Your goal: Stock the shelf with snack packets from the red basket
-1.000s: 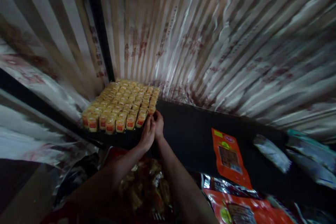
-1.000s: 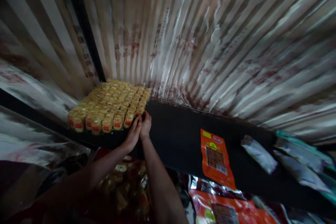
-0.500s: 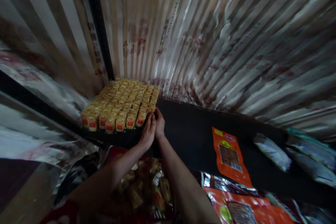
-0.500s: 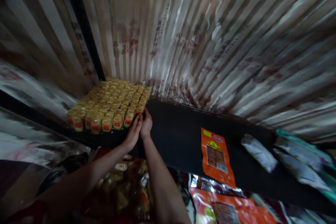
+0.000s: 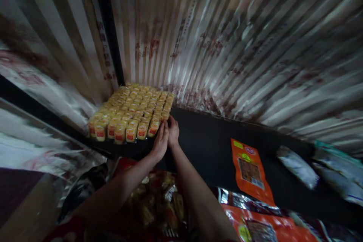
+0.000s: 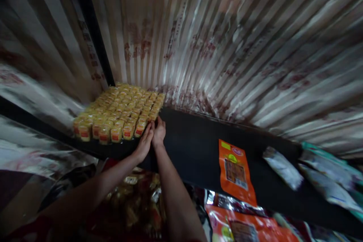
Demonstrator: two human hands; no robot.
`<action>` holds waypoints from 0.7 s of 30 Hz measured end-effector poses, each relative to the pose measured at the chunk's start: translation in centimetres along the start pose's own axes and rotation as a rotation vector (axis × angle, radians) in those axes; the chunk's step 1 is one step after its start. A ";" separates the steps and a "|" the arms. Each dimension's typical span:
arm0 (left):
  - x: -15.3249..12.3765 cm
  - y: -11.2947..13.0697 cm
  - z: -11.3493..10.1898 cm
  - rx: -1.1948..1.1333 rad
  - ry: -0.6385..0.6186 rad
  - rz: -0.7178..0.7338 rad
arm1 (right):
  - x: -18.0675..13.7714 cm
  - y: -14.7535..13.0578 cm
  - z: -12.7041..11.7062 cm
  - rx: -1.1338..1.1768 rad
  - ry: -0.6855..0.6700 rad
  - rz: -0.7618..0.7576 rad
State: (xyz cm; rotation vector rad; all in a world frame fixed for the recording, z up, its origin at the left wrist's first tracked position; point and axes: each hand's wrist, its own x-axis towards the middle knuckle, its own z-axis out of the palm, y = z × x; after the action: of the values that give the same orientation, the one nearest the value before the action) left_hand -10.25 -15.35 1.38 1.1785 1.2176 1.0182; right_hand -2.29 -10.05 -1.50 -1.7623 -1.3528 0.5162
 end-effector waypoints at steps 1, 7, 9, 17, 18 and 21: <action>0.1 -0.1 0.0 0.000 0.004 0.000 | 0.0 0.0 0.0 0.002 -0.002 0.003; 0.2 -0.2 -0.1 -0.002 0.029 0.023 | 0.4 0.1 0.5 0.141 0.052 -0.009; 0.3 -0.2 -0.2 0.013 0.031 0.018 | 0.6 0.2 0.7 0.188 0.047 0.009; 0.4 -0.3 0.1 0.018 0.042 0.021 | 0.3 0.3 0.5 0.304 0.024 0.043; 0.4 -0.3 0.1 0.020 0.040 0.025 | 0.2 0.2 0.3 0.311 0.031 0.055; 0.2 -0.2 0.1 0.018 0.033 0.022 | -0.3 0.0 -0.2 0.298 0.044 0.068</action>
State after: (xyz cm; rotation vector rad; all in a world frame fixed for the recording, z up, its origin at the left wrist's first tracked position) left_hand -10.15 -15.20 1.11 1.1961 1.2439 1.0487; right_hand -2.28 -10.44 -1.46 -1.5688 -1.1243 0.6752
